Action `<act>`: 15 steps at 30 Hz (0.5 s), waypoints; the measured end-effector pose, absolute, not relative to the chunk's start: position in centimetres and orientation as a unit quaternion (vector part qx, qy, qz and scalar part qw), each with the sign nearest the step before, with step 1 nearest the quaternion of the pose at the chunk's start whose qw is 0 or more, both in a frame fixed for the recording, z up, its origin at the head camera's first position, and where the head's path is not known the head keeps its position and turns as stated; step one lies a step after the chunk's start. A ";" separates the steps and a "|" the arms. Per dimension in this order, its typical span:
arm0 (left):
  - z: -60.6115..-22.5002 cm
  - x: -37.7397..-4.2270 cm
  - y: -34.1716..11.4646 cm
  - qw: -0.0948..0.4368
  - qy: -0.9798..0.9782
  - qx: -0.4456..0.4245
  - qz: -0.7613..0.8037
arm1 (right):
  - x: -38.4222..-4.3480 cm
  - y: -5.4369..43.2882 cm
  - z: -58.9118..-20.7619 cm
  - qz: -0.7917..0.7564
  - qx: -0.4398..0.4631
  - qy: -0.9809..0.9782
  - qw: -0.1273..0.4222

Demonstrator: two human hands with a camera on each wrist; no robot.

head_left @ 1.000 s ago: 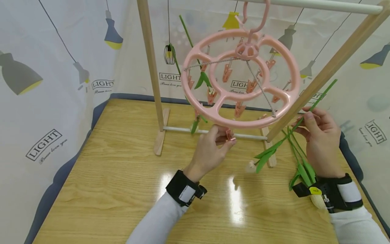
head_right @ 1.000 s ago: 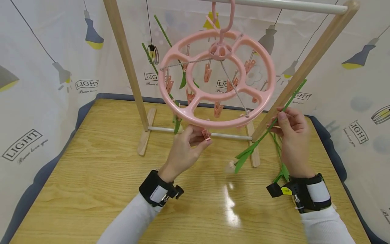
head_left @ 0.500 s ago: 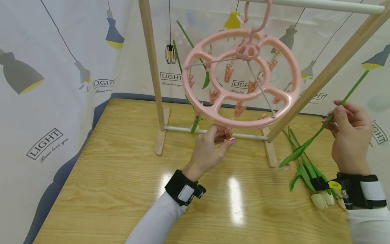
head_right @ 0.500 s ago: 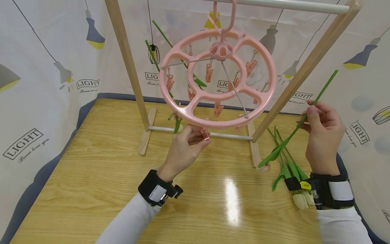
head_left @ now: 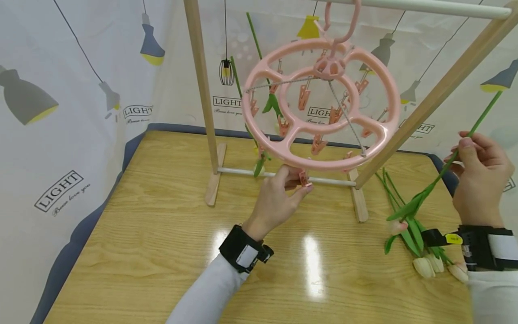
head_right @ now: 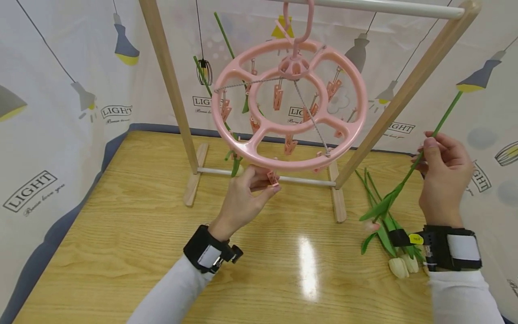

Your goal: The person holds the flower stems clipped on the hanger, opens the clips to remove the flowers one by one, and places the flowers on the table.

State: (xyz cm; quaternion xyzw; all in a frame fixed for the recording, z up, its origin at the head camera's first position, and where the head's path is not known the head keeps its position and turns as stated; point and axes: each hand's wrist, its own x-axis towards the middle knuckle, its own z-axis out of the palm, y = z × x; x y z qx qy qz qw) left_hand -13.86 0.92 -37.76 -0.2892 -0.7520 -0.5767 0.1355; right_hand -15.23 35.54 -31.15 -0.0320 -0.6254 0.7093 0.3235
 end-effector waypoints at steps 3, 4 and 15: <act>-37.8 -13.9 0.9 0.136 -0.754 -0.288 -0.575 | -15.4 36.0 -31.1 0.709 -0.035 -0.624 0.327; -37.8 -13.9 0.9 0.136 -0.754 -0.288 -0.574 | -15.5 36.1 -31.1 0.710 -0.035 -0.623 0.327; -37.8 -13.9 0.9 0.134 -0.750 -0.291 -0.579 | -15.7 37.4 -30.4 0.653 -0.079 -0.673 0.339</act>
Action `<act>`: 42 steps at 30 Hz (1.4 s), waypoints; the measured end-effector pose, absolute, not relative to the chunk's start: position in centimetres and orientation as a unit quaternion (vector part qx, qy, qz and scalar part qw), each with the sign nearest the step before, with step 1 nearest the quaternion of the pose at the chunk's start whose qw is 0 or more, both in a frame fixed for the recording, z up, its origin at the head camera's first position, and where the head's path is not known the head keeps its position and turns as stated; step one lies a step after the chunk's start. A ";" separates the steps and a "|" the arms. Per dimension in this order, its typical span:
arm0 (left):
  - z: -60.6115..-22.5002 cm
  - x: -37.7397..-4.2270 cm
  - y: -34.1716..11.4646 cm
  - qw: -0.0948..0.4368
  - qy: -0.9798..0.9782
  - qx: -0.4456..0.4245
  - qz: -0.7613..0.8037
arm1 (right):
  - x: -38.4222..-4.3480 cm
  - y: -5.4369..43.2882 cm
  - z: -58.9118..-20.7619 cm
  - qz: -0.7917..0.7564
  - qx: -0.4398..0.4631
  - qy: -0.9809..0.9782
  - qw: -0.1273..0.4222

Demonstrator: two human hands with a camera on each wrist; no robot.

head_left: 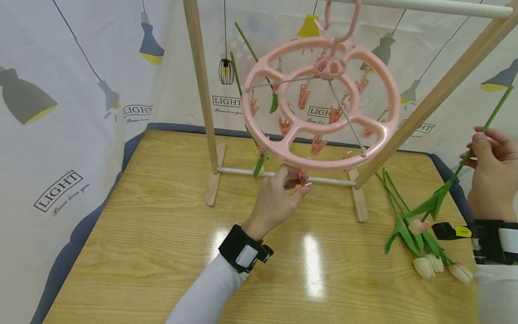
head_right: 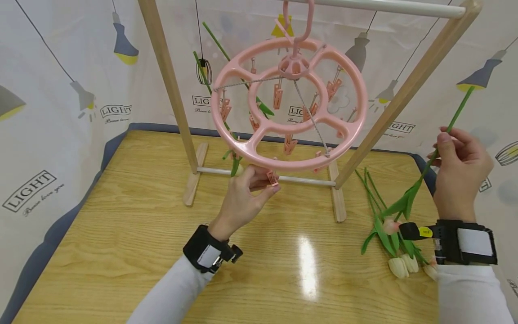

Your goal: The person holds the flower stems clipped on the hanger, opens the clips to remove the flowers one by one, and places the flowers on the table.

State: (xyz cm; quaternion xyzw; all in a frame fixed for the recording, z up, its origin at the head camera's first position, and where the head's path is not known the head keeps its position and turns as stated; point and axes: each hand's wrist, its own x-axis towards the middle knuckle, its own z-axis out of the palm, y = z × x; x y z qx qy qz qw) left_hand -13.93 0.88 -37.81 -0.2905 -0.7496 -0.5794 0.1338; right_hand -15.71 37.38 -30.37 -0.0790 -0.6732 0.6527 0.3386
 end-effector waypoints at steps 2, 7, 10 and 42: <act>-37.8 -13.9 0.9 0.134 -0.748 -0.290 -0.582 | -15.9 37.6 -30.3 0.625 -0.094 -0.699 0.335; -37.8 -13.9 0.9 0.136 -0.751 -0.287 -0.579 | -16.8 38.6 -30.7 0.537 -0.146 -0.768 0.317; -37.8 -13.9 0.9 0.137 -0.753 -0.286 -0.577 | -17.3 39.4 -31.4 0.473 -0.176 -0.809 0.301; -37.8 -13.8 0.8 0.136 -0.749 -0.290 -0.580 | -17.5 45.3 -41.1 0.175 -0.136 -0.971 0.090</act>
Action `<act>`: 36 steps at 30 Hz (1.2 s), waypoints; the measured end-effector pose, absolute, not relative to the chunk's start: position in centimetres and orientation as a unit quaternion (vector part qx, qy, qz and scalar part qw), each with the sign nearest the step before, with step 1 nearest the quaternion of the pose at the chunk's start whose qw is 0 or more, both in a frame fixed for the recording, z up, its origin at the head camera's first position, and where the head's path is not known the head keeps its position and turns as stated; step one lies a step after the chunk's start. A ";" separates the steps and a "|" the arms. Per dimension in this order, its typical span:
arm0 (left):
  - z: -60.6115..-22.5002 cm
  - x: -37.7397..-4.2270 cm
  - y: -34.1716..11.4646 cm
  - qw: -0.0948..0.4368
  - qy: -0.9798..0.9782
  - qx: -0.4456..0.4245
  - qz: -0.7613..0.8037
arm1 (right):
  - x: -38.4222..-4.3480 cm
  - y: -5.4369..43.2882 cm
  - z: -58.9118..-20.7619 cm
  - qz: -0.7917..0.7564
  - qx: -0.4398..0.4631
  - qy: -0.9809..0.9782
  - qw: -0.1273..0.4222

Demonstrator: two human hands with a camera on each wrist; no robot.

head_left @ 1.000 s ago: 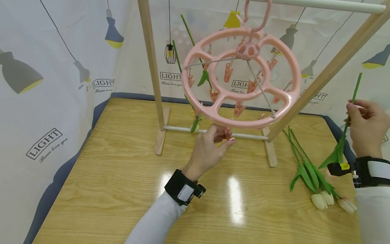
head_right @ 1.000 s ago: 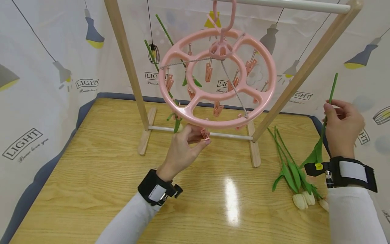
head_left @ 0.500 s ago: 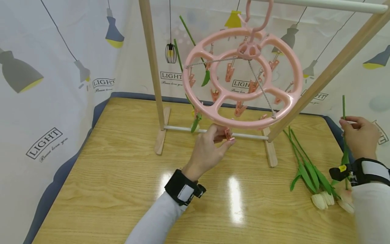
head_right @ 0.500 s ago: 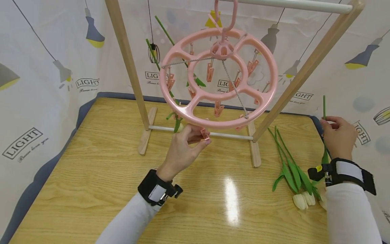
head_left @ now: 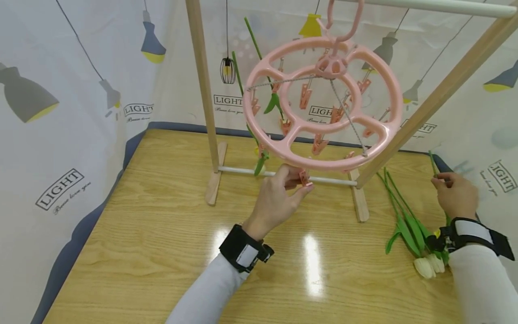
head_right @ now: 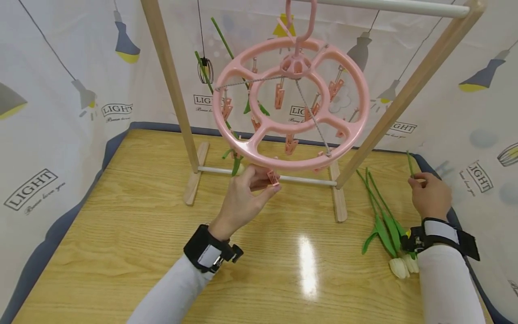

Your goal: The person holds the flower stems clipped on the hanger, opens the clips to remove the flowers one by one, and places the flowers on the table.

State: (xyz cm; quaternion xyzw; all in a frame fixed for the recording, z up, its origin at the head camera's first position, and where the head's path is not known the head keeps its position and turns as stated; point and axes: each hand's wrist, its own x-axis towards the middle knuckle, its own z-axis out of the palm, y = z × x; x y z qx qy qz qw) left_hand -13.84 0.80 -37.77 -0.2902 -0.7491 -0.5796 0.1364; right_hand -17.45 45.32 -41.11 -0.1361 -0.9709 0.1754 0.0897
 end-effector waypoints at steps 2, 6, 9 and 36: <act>-37.7 -13.9 0.8 0.137 -0.749 -0.291 -0.580 | -17.5 45.2 -41.7 0.176 -0.137 -0.971 0.083; -37.7 -13.9 0.9 0.134 -0.748 -0.288 -0.582 | -17.7 44.9 -43.0 0.172 -0.150 -0.972 0.060; -37.7 -13.9 0.9 0.133 -0.747 -0.288 -0.584 | -17.8 44.6 -43.9 0.153 -0.156 -0.975 0.033; -37.7 -13.8 0.9 0.128 -0.747 -0.283 -0.587 | -18.0 43.0 -46.0 0.118 -0.036 -0.990 -0.066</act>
